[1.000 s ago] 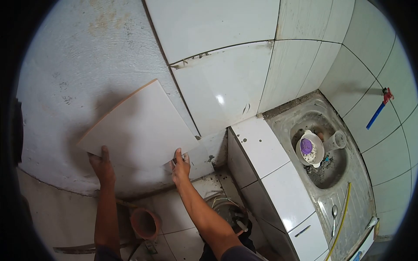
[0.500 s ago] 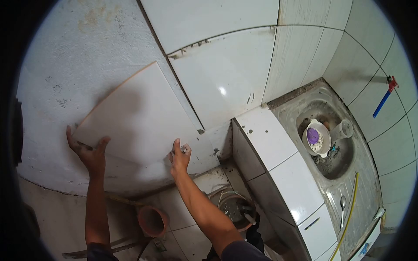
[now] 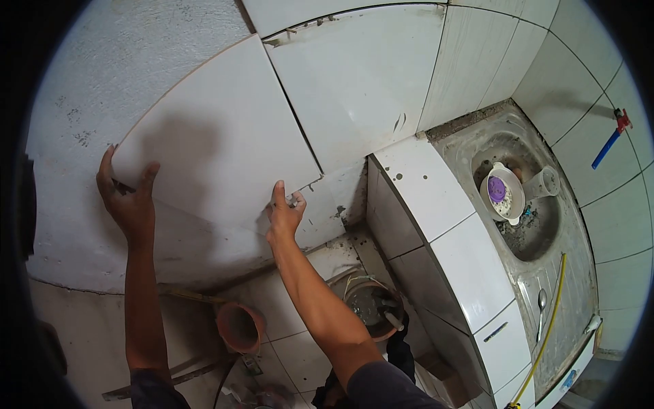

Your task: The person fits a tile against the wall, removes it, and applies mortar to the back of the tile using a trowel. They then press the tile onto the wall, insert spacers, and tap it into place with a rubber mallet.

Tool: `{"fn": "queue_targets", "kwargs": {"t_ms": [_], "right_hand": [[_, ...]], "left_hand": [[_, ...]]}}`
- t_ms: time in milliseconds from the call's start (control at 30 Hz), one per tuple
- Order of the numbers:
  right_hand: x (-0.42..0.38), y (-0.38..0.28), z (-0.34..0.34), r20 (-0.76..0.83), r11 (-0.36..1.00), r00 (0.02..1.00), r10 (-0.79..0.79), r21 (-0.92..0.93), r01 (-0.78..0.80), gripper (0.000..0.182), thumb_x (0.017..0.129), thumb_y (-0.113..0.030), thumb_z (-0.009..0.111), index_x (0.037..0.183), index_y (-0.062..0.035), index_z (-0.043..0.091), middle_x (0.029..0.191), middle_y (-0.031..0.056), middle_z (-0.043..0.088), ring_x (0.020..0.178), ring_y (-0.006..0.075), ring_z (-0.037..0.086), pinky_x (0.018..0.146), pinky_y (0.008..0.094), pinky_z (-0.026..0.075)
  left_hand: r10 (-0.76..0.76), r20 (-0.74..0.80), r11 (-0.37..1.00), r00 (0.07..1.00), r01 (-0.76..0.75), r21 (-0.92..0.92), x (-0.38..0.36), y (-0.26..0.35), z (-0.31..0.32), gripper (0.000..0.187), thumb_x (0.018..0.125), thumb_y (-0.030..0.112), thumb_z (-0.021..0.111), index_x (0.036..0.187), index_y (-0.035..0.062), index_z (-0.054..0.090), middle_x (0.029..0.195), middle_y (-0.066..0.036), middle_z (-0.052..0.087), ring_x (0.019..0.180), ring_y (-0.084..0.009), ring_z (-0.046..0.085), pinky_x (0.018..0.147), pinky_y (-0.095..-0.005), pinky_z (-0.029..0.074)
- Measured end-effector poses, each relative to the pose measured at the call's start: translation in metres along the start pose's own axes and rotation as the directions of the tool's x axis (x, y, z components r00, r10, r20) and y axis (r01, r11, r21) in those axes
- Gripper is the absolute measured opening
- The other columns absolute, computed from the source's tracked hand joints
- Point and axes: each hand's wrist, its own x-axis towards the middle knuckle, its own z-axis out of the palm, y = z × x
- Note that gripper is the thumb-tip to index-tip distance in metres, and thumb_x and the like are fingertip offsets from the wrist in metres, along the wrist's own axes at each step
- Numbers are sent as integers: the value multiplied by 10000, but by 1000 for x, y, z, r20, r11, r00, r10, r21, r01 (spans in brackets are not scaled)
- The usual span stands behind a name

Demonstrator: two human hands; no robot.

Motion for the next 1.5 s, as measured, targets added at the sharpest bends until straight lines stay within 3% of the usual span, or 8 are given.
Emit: {"fn": "queue_targets", "kwargs": {"t_ms": [100, 367, 433, 500, 633, 1033, 1100, 1500], "right_hand": [[0, 0, 2, 13, 1000, 1000, -8, 27, 8, 732, 748, -396, 713, 1219, -126, 222, 1210, 143, 407, 1144, 284, 393, 958, 468, 338], [7, -2, 1, -19, 1000, 1000, 3, -26, -3, 769, 730, -423, 722, 1231, -115, 225, 1168, 118, 416, 1098, 261, 420, 917, 457, 378], [2, -7, 1, 12, 1000, 1000, 10, -15, -9, 822, 734, -429, 716, 1296, -104, 212, 1296, 205, 323, 1190, 309, 359, 980, 457, 330], [-1, -10, 2, 9, 999, 1000, 19, -39, -19, 823, 729, -437, 718, 1294, -106, 218, 1283, 203, 339, 1184, 312, 366, 967, 453, 339], [2, -13, 1, 4, 996, 1000, 17, -83, -16, 834, 713, -452, 727, 1283, -111, 224, 1237, 191, 382, 1150, 318, 395, 946, 461, 350], [6, -9, -2, 20, 991, 1000, -20, -130, 22, 819, 713, -447, 730, 1263, -98, 233, 1224, 195, 372, 1139, 339, 396, 923, 467, 377], [7, -10, -3, 21, 991, 1000, -20, -135, 23, 817, 713, -450, 729, 1261, -98, 236, 1223, 196, 371, 1139, 339, 395, 916, 465, 383], [9, -11, -6, 36, 994, 999, 8, -105, -4, 773, 704, -450, 738, 1228, -122, 274, 1071, 102, 448, 977, 227, 437, 782, 416, 436]], "left_hand": [[87, -51, 996, 995, -87, 14, 5, -5, 6, 651, 685, 371, 754, 1201, 113, 453, 1072, -86, 444, 956, -220, 501, 777, -353, 468], [114, -40, 993, 993, -113, 24, 11, -7, 6, 655, 638, 410, 773, 1152, 119, 488, 1065, -76, 455, 1009, -227, 464, 814, -364, 451], [127, -31, 991, 991, -126, 42, 13, -9, 4, 655, 625, 420, 779, 1134, 119, 498, 1057, -72, 460, 1027, -230, 452, 820, -368, 446], [155, -35, 975, 987, -148, 164, 17, -9, 1, 645, 616, 407, 793, 1090, 75, 508, 1052, -68, 476, 1005, -229, 483, 859, -380, 442], [214, 32, 956, 976, -216, 201, 24, -17, -2, 645, 592, 442, 793, 1049, 74, 524, 1025, -68, 490, 983, -232, 475, 830, -384, 438], [316, 7, 941, 949, -314, 128, 23, -35, 3, 635, 614, 456, 769, 1046, 73, 505, 1046, -73, 458, 1004, -236, 430, 805, -374, 437], [399, -12, 911, 917, -395, 118, 23, -39, 4, 616, 636, 442, 761, 1055, 78, 495, 1055, -72, 442, 1012, -232, 420, 803, -366, 440], [398, -11, 911, 917, -394, 119, 22, -37, 1, 605, 642, 404, 764, 1070, 94, 470, 1034, -68, 469, 997, -230, 440, 812, -361, 434]]}}
